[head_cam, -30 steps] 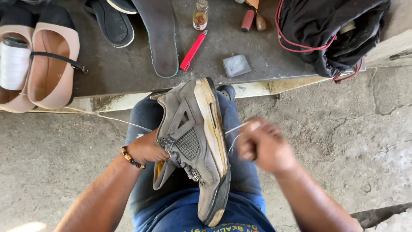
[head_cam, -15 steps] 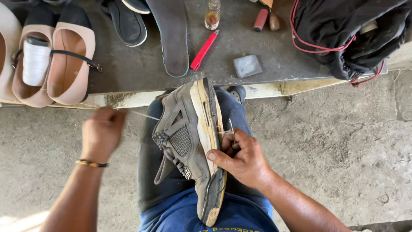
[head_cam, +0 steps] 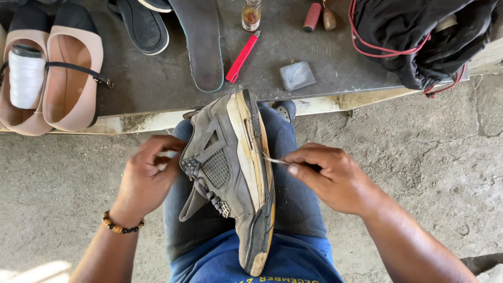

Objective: The person stitches a gray sneaker by hand using a needle and white thread, repeatedly pulling the thread through the sole and upper. They briefly use a red utility knife to cut the thread, then resume stitching along the shoe's edge.

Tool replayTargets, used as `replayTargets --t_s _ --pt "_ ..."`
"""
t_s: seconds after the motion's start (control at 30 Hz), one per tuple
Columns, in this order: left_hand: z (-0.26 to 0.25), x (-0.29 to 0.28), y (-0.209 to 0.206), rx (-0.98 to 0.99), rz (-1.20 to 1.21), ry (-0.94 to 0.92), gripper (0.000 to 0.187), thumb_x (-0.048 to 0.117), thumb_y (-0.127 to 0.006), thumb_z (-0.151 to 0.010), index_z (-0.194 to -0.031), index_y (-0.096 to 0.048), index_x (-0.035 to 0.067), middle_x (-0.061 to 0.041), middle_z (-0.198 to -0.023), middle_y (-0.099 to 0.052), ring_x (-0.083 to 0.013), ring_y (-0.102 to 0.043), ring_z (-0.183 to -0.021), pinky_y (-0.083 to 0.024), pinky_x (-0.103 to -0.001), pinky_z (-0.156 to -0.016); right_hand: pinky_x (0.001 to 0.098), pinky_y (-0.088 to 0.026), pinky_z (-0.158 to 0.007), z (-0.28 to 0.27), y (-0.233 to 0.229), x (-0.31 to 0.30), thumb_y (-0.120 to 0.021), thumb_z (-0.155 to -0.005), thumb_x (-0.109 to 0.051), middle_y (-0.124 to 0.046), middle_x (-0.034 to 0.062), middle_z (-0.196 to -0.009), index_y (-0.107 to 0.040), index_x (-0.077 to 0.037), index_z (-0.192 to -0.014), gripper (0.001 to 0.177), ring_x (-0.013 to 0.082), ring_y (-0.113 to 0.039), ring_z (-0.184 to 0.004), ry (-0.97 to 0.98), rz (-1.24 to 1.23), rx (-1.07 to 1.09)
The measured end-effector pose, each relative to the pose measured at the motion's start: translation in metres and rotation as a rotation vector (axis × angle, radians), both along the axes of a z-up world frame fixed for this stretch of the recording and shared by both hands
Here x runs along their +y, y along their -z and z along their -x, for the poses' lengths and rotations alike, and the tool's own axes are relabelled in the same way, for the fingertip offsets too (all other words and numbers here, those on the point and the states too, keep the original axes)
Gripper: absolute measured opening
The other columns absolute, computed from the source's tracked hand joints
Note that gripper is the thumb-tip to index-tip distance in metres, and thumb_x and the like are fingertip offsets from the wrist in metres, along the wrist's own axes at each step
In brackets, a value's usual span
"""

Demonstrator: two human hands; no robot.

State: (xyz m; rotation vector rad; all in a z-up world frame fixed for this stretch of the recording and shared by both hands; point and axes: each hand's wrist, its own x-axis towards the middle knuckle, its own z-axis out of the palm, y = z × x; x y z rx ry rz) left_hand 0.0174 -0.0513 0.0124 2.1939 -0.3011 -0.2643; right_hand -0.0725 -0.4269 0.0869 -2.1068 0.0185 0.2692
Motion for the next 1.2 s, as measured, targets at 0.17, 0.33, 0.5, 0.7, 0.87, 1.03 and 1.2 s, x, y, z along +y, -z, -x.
replayTargets --t_s 0.17,0.33,0.5,0.7,0.87,1.03,1.2 --pt "0.006 -0.016 0.021 0.35 0.299 0.089 0.034 0.011 -0.09 -0.09 -0.123 -0.084 0.01 -0.015 -0.108 -0.09 -0.0234 -0.083 -0.108 -0.07 -0.049 -0.092 0.0468 -0.069 -0.081 0.004 -0.005 -0.004 -0.075 -0.105 -0.007 -0.087 0.0181 -0.096 -0.089 -0.003 -0.118 0.02 0.0333 -0.089 -0.087 -0.011 -0.015 -0.06" --pt "0.009 -0.017 0.027 0.305 0.279 0.125 0.022 0.0 -0.081 -0.088 -0.109 -0.086 0.002 -0.023 -0.096 -0.087 -0.0338 -0.084 -0.097 -0.067 -0.056 -0.091 0.0516 -0.064 -0.073 0.019 0.01 -0.006 -0.076 -0.107 -0.016 -0.081 0.0121 -0.096 -0.086 -0.012 -0.116 0.015 0.0385 -0.083 -0.087 -0.085 0.282 -0.287" --pt "0.009 -0.006 0.045 0.216 0.26 0.22 0.013 0.006 -0.081 -0.092 -0.102 -0.09 0.006 -0.016 -0.09 -0.086 -0.0326 -0.085 -0.09 -0.069 -0.051 -0.085 0.039 -0.063 -0.071 0.017 0.003 -0.007 -0.067 -0.104 -0.006 -0.079 0.013 -0.096 -0.086 -0.005 -0.112 0.021 0.0263 -0.077 -0.078 -0.046 -0.083 -0.208" --pt "0.007 0.006 0.018 0.317 -0.03 0.205 0.02 -0.007 -0.058 -0.093 -0.082 -0.063 0.009 0.001 -0.069 -0.071 -0.0128 -0.064 -0.057 -0.049 -0.034 -0.047 0.0308 -0.057 -0.043 0.041 -0.028 -0.038 -0.079 -0.115 -0.032 -0.069 0.0098 -0.081 -0.087 -0.012 -0.122 0.023 0.0121 -0.051 -0.045 0.166 -1.057 -0.242" --pt "0.007 0.037 -0.001 0.559 1.265 0.107 0.033 0.002 -0.068 -0.105 -0.123 -0.09 0.018 -0.012 -0.13 -0.073 -0.0456 -0.072 -0.134 -0.062 -0.044 -0.101 0.0305 -0.04 -0.047 0.046 0.023 -0.037 -0.067 -0.109 0.0 -0.076 0.0267 -0.146 -0.056 0.0 -0.165 0.057 0.0174 -0.056 -0.059 0.212 -1.133 -0.209" --pt "0.007 0.037 -0.005 0.68 1.26 0.072 0.03 0.023 -0.074 -0.112 -0.089 -0.066 0.007 -0.009 -0.09 -0.062 -0.0223 -0.056 -0.072 -0.045 -0.034 -0.07 0.0419 -0.052 -0.118 0.004 0.049 0.031 -0.069 -0.105 -0.008 -0.064 0.0177 -0.153 -0.07 -0.004 -0.126 0.021 0.0278 -0.066 -0.148 0.099 0.007 -0.242" --pt "0.009 0.009 0.009 0.59 0.396 -0.014 0.038 -0.013 -0.059 -0.094 -0.125 -0.078 -0.001 -0.01 -0.091 -0.073 -0.0189 -0.068 -0.071 -0.058 -0.033 -0.064 0.0359 -0.054 -0.054 0.01 0.007 0.032 -0.064 -0.098 -0.021 -0.032 -0.0048 -0.057 -0.062 0.014 -0.154 0.066 0.0167 -0.047 -0.043 0.352 -1.109 0.311"
